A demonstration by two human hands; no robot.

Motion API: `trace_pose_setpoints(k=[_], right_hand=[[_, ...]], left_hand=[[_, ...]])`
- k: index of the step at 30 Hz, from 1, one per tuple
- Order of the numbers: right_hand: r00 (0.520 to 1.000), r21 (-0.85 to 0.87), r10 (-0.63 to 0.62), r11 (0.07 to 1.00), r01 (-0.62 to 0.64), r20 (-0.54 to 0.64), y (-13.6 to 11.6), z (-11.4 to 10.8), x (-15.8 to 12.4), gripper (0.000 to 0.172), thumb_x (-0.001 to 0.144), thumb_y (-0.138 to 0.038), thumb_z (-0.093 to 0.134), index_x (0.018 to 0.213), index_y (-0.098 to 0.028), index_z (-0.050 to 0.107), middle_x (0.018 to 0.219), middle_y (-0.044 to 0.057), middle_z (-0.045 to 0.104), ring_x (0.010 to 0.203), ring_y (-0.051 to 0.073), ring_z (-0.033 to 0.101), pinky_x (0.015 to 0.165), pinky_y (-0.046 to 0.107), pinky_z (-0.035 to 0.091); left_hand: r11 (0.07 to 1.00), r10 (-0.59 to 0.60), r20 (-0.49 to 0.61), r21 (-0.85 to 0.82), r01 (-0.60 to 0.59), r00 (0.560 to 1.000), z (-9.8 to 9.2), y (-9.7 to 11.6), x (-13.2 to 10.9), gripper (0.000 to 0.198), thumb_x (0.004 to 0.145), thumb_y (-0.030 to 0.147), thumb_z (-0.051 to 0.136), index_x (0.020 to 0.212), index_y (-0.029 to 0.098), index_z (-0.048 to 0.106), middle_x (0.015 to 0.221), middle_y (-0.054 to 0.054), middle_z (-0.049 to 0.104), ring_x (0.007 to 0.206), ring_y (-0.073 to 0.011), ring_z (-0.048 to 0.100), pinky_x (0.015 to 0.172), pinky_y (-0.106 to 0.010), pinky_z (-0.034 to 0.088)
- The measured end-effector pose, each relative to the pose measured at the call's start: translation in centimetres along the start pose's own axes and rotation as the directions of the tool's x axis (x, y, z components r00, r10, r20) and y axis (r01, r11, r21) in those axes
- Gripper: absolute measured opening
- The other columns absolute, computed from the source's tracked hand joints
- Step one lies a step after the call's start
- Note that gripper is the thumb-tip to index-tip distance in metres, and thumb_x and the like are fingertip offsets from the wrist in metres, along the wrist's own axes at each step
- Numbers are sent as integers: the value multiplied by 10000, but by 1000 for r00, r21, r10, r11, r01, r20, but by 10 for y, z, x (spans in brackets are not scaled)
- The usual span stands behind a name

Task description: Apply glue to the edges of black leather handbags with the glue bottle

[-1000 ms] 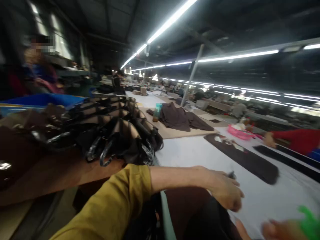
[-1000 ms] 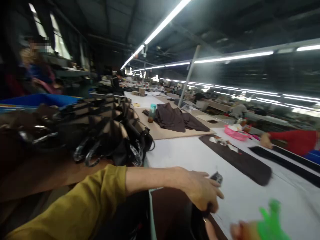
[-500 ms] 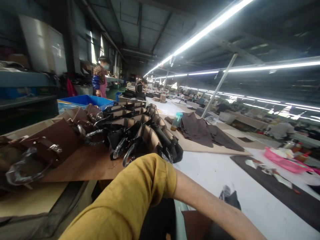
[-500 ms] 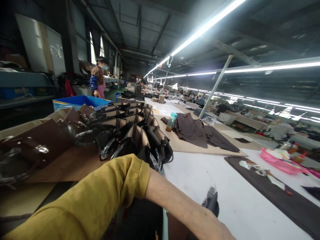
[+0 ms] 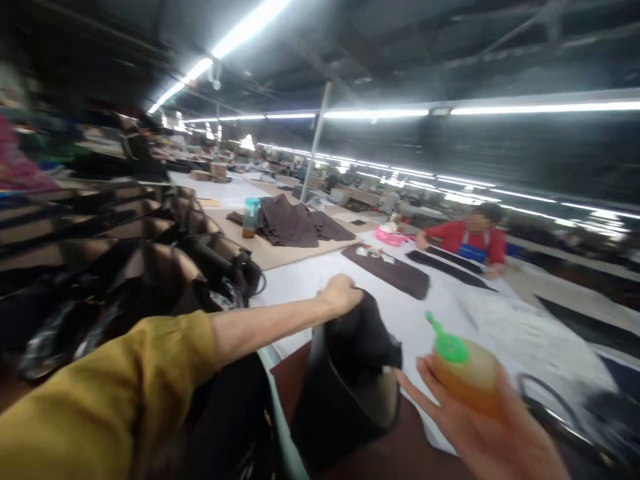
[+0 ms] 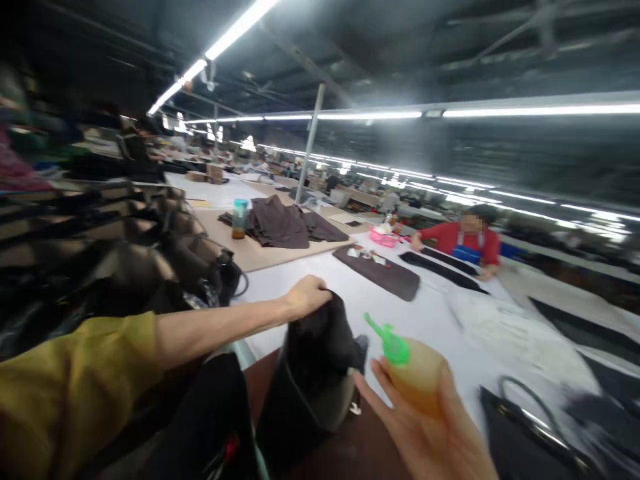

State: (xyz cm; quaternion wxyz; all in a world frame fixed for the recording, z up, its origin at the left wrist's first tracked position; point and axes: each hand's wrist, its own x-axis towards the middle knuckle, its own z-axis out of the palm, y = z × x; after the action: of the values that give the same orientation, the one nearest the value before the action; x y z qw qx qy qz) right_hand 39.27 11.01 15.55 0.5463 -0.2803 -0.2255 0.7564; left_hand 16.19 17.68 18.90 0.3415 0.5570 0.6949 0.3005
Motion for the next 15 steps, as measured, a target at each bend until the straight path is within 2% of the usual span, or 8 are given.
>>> trace_pose_setpoints(k=[3,5,7,9,11,13,15], right_hand=[[999,108,45,993,-43,-8,-1,15,-5,373,801,-470,658,1067,-210,627,1021,85,643,1063,293,529,925,660,345],[999,114,27,993,-29,16,2,24,-1,373,800,-468,662,1032,-177,643,984,97,653,1030,287,550,931,645,346],[999,107,10,994,-14,39,4,28,0,368,805,-463,657,1013,-159,653,984,109,658,1014,290,562,931,644,343],[998,99,5,995,-11,58,5,29,-1,360,814,-456,649,1006,-151,659,988,118,660,1010,294,567,931,646,338],[998,90,1,996,-7,70,5,28,-3,351,819,-451,645,994,-148,664,979,120,665,1003,294,571,929,648,337],[997,84,-1,996,-6,78,5,27,-4,348,822,-452,641,990,-148,665,982,119,667,1004,293,570,931,647,336],[996,87,2,996,-9,84,7,26,-3,355,823,-458,637,994,-148,666,982,119,670,1001,294,573,935,643,335]], left_hand=[[998,53,59,14,-54,997,-9,-9,2,448,682,137,432,1111,149,560,572,22,500,471,-122,449,415,-212,325],[991,104,196,57,-118,975,-17,-10,3,510,636,96,422,1117,187,569,529,47,459,436,-108,400,409,-205,292],[967,159,416,118,-227,895,-25,-6,1,472,589,82,447,1014,183,626,576,33,516,481,-110,442,443,-207,325],[929,150,609,184,-322,779,-30,1,-5,431,569,113,527,984,163,636,705,3,604,584,-139,525,512,-227,396],[874,97,684,289,-391,723,-29,10,-16,453,543,215,666,990,154,629,782,-24,641,651,-185,573,561,-269,445],[772,48,688,435,-464,724,-22,16,-27,404,503,331,752,853,155,651,750,-43,651,668,-227,598,579,-307,468],[655,19,641,572,-494,767,-10,17,-36,258,491,323,768,619,161,612,692,-69,652,723,-278,622,637,-347,489]])
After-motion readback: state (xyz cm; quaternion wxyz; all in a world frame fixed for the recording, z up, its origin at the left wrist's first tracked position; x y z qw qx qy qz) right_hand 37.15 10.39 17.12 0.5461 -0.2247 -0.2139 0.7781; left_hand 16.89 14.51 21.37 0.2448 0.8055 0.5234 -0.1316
